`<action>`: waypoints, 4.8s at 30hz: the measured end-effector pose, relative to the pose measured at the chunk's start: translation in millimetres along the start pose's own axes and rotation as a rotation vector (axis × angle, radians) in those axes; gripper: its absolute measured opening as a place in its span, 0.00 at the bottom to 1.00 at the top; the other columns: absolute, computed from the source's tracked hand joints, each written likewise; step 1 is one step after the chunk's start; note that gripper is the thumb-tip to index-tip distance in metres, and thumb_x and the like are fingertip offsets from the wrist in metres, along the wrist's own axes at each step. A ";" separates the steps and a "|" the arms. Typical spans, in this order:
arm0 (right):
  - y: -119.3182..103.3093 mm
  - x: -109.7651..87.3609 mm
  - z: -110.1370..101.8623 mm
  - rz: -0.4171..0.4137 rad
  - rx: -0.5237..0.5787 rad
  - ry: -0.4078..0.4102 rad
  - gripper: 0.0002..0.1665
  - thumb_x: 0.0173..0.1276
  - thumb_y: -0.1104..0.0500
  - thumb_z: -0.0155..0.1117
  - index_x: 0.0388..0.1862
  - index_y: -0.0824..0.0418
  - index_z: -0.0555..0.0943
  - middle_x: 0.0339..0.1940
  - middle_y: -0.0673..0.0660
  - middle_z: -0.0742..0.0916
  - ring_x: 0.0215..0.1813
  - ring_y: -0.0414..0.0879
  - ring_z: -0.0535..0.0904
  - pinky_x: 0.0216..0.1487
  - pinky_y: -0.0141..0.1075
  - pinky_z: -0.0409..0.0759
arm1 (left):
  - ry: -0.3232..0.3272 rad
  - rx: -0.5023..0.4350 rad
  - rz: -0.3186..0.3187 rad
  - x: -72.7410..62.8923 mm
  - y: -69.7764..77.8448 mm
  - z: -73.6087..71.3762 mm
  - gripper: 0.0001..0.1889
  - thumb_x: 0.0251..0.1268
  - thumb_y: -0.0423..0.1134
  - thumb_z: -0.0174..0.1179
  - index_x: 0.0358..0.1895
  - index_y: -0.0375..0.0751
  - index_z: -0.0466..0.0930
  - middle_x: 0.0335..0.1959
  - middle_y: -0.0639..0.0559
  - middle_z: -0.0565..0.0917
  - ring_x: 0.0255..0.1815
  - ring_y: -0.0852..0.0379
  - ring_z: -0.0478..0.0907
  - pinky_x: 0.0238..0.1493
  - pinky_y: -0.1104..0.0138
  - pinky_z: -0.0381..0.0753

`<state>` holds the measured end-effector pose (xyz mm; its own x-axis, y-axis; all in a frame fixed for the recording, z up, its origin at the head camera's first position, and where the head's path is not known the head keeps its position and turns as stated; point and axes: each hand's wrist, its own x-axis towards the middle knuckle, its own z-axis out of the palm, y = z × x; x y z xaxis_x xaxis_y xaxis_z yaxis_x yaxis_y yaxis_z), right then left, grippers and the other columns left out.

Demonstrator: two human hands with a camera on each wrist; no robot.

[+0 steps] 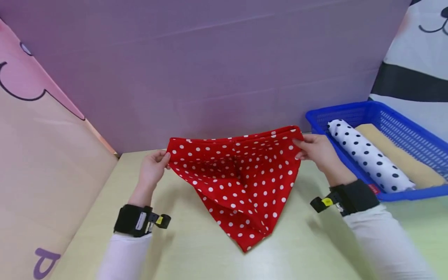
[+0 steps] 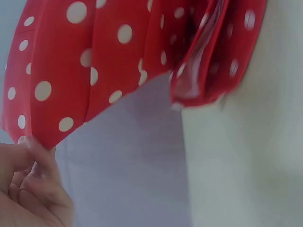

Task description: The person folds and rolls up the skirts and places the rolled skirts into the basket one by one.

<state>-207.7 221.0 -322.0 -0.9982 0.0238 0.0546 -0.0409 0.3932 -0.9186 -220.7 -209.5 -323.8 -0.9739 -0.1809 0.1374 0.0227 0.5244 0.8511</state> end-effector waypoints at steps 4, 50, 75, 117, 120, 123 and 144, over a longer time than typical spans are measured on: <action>-16.3 3.8 -3.4 -0.043 -0.031 0.031 0.28 0.74 0.51 0.50 0.61 0.73 0.70 0.26 0.42 0.83 0.25 0.32 0.80 0.34 0.24 0.80 | 0.013 0.038 0.015 4.8 17.8 -12.8 0.17 0.73 0.41 0.48 0.50 0.30 0.75 0.50 0.33 0.80 0.46 0.49 0.73 0.45 0.65 0.70; -108.0 18.9 -47.6 -0.177 -0.580 -0.104 0.26 0.74 0.50 0.49 0.62 0.67 0.68 0.44 0.67 0.82 0.27 0.46 0.79 0.30 0.32 0.79 | -0.034 0.559 0.343 22.7 104.3 -75.5 0.17 0.70 0.44 0.51 0.51 0.33 0.75 0.41 0.35 0.80 0.36 0.43 0.77 0.38 0.55 0.79; 59.4 91.5 39.0 0.139 -0.303 -0.087 0.24 0.75 0.58 0.46 0.58 0.78 0.67 0.53 0.73 0.79 0.51 0.59 0.78 0.58 0.47 0.76 | -0.063 0.364 0.052 60.7 -26.6 80.4 0.19 0.66 0.37 0.54 0.56 0.28 0.72 0.50 0.34 0.80 0.49 0.40 0.77 0.52 0.55 0.77; 47.8 68.6 65.9 0.114 -0.969 -0.472 0.48 0.58 0.44 0.67 0.73 0.57 0.59 0.69 0.71 0.63 0.69 0.71 0.54 0.63 0.62 0.65 | -0.525 0.650 -0.115 25.4 -70.2 35.4 0.51 0.51 0.43 0.69 0.73 0.33 0.44 0.64 0.31 0.61 0.63 0.33 0.59 0.52 0.48 0.78; 48.6 68.7 62.9 0.102 -0.967 -0.464 0.48 0.57 0.43 0.67 0.72 0.57 0.61 0.68 0.71 0.65 0.67 0.70 0.57 0.62 0.61 0.66 | -0.523 0.680 -0.132 13.5 -72.2 20.2 0.52 0.49 0.42 0.70 0.72 0.30 0.44 0.60 0.29 0.64 0.60 0.32 0.60 0.52 0.47 0.78; 48.7 68.8 58.6 0.114 -0.952 -0.447 0.48 0.56 0.43 0.69 0.72 0.56 0.61 0.68 0.71 0.64 0.67 0.69 0.56 0.61 0.61 0.67 | -0.518 0.708 -0.160 4.3 -74.4 7.9 0.53 0.47 0.42 0.71 0.71 0.28 0.45 0.59 0.28 0.64 0.59 0.31 0.60 0.52 0.45 0.76; 51.8 66.8 60.9 0.106 -0.935 -0.446 0.50 0.56 0.41 0.68 0.73 0.56 0.60 0.69 0.72 0.60 0.68 0.71 0.52 0.61 0.61 0.68 | -0.410 0.805 -0.232 -16.3 -87.0 -20.9 0.33 0.47 0.44 0.71 0.48 0.22 0.66 0.38 0.35 0.74 0.39 0.43 0.73 0.41 0.56 0.80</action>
<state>-279.2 187.0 -389.8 -0.9278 -0.1674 -0.3333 -0.0923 0.9688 -0.2299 -202.0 -269.6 -389.5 -0.9418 -0.1258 -0.3118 -0.1964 0.9585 0.2065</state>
